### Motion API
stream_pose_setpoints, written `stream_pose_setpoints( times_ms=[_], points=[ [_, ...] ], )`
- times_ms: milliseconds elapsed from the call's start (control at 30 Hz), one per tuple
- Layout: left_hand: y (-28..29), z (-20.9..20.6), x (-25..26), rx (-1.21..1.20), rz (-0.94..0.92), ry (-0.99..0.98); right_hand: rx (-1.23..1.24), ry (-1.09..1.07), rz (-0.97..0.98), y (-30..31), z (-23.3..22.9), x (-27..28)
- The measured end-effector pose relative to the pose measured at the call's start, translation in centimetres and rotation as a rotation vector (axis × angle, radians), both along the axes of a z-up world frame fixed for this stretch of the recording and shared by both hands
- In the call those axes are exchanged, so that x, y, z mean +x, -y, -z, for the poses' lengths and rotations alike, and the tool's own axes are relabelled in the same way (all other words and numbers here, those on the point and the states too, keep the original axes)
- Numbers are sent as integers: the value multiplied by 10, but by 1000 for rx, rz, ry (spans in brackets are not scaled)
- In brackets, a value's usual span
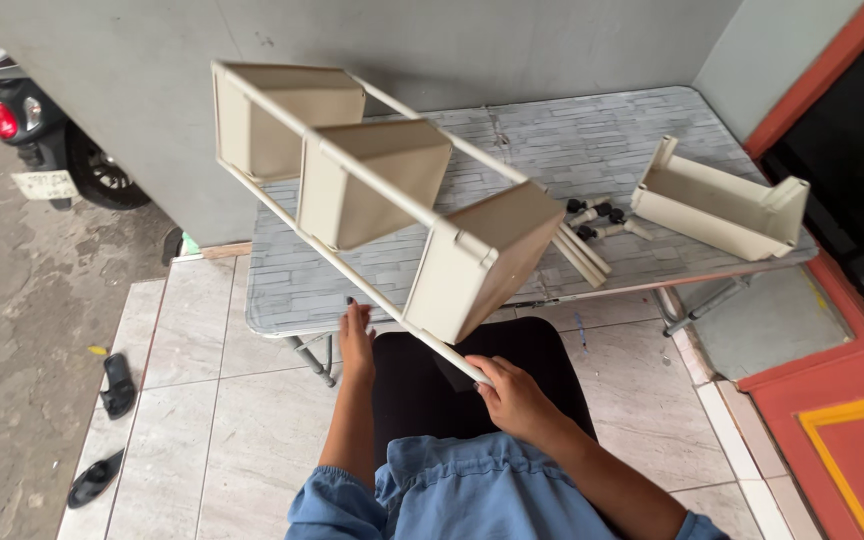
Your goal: The person assembles a beige plastic shelving unit by inserting white plastic rods into slots on the bins and connecting them to form a frame. The person repeatedly adjusts the rods and bins to align the structure on a folding table.
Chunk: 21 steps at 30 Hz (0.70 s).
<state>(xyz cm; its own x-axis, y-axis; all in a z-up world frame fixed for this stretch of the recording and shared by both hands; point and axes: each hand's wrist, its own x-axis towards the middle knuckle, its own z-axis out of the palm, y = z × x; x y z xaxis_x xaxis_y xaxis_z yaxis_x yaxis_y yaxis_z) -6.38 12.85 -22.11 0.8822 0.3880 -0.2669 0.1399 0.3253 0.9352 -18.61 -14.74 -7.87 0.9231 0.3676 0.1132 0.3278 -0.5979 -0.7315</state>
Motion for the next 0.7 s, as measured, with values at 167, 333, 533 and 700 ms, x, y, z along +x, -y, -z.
stream_pose_setpoints(
  times_ms=[167, 333, 533, 700],
  points=[
    [36, -25, -10, 48, 271, 266, -28, 85, -14, 7, -36, 3],
    [56, -67, -4, 85, 329, 360, -47, 176, -46, 21, -55, 17],
    [74, -128, 0, 101, 358, 494, -10, 203, -69, 36, -68, 30],
    [86, -161, 0, 141, 314, 471, -1, 132, -59, 48, -76, 40]
  ],
)
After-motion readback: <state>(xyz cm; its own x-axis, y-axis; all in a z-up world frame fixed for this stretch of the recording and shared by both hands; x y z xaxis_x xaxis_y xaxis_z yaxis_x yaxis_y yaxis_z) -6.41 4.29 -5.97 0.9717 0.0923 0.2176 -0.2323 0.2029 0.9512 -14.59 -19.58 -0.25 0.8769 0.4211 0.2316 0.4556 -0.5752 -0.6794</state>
